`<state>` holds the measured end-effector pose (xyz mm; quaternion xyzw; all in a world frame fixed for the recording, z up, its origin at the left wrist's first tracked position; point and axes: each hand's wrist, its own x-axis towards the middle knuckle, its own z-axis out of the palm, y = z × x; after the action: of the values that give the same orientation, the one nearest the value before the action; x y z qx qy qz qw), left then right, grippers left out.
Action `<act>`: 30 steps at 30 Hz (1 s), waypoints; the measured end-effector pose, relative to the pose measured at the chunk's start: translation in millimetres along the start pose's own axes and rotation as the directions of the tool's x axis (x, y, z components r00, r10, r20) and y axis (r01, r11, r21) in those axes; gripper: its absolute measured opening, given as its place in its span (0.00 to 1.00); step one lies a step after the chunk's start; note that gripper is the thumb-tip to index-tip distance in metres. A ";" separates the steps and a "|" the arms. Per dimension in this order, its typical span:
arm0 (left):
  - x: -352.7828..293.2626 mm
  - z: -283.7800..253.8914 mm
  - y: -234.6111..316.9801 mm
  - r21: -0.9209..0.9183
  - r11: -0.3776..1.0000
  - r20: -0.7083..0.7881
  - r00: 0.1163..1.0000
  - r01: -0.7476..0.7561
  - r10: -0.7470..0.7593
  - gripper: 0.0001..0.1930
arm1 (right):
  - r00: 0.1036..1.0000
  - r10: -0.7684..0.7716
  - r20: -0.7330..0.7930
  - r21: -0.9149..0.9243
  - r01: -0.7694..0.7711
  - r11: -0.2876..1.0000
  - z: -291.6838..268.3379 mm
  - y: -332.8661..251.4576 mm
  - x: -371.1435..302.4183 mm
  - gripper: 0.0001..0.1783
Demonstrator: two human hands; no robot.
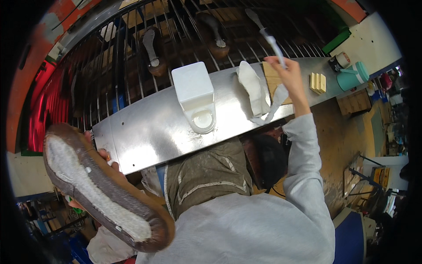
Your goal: The person applies a white adhesive to the sole and edges of a brown shoe using a small brush. They repeatedly dip the brush into a container and spread the glue across the sole surface and perimeter.
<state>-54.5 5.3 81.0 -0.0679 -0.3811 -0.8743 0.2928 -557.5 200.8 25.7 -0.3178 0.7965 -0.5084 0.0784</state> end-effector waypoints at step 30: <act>-0.7 -22.2 9.7 -0.034 0.999 0.043 0.999 -0.025 0.026 0.56 | 0.724 0.092 0.684 0.047 -0.169 0.984 -90.6 -16.4 -124.4 0.09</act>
<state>-46.1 -15.2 71.3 -0.0964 -0.3718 -0.8751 0.2945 -493.3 338.0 57.7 -0.4198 0.7050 -0.3921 0.4159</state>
